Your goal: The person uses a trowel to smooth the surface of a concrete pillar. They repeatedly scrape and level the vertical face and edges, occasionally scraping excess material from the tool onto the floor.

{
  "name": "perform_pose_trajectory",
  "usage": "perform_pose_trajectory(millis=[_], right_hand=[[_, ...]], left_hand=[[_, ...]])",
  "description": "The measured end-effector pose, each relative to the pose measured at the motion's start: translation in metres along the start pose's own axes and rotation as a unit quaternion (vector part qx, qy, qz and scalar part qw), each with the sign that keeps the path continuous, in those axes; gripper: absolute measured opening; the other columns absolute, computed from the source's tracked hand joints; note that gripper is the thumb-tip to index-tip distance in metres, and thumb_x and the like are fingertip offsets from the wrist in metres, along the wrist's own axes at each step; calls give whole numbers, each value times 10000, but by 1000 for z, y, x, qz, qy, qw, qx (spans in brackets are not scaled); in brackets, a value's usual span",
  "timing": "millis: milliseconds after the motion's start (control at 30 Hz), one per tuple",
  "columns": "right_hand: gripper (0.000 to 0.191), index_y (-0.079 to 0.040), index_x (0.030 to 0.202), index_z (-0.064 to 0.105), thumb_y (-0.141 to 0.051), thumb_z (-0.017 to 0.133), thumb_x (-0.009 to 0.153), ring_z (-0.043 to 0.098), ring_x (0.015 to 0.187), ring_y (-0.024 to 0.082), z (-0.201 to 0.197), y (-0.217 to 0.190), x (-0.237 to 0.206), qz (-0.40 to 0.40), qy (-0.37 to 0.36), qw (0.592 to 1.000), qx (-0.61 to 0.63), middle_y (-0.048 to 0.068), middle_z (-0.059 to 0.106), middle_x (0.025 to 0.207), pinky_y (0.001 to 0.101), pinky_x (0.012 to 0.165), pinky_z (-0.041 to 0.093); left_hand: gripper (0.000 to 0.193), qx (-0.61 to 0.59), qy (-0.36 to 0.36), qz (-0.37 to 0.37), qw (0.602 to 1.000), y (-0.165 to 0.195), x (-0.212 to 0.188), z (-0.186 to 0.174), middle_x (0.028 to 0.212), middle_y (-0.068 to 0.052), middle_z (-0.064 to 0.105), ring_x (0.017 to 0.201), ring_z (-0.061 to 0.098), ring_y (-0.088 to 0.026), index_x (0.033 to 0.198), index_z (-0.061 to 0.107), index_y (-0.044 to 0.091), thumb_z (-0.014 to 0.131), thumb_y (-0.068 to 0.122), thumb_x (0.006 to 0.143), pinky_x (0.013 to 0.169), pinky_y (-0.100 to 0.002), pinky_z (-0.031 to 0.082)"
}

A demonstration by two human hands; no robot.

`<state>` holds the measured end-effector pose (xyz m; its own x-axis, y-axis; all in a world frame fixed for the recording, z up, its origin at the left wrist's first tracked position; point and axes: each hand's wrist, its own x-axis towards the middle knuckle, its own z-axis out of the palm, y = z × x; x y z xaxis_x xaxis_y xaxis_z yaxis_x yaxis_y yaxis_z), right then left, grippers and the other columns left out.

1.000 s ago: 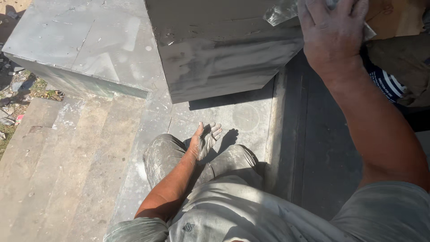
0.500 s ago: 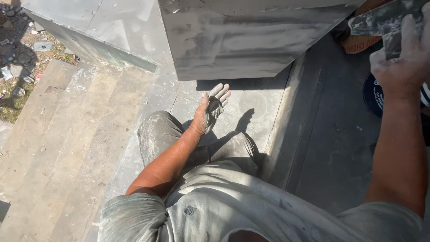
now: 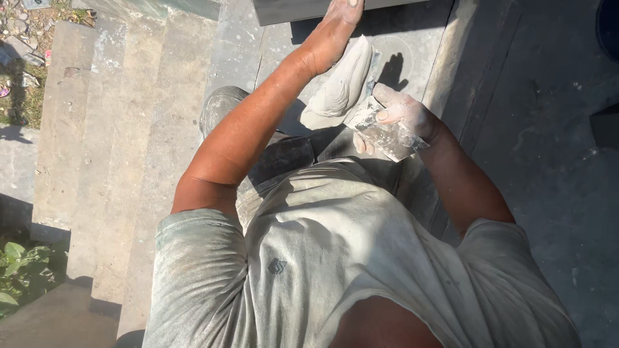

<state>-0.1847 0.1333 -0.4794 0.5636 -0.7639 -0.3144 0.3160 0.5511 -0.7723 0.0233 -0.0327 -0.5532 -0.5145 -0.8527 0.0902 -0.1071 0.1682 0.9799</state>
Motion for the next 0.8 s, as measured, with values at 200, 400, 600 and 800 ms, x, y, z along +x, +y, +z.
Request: perform_pose_trajectory(millis=[200,400,600,800], right_hand=[[616,-32,1380,630,-63,769,781,545,1248,323,48,-43,9,-351,106,649,-666,180,503,1514,441,1046,505],[444,-49,1291,747,-68,847,859,543,1248,311,81,-71,15,-389,205,488,-754,144,454,1585,422,1070,484],[430,-157,1171,808,-160,838,741,535,1062,340,79,-99,23,-503,75,362,-781,127,550,1464,410,943,503],[501,-151,1199,780,-181,814,700,546,911,307,61,-72,22,-439,-26,486,-755,139,572,1481,385,808,513]], left_hand=[[808,-4,267,96,959,18,-55,-35,1299,-203,696,1235,653,-338,1376,601,-35,282,652,1096,1096,-392,507],[816,-114,246,-70,960,88,-54,-48,1196,-241,642,1074,635,-359,1352,612,-31,333,676,1056,964,-413,540],[902,-769,-63,-31,636,113,-91,-21,1462,-230,575,1295,615,-338,1507,490,-75,405,700,1055,1137,-438,480],[735,-820,-72,-32,566,88,-108,11,1440,-237,586,1313,598,-364,1507,462,-42,425,578,1115,1114,-460,478]])
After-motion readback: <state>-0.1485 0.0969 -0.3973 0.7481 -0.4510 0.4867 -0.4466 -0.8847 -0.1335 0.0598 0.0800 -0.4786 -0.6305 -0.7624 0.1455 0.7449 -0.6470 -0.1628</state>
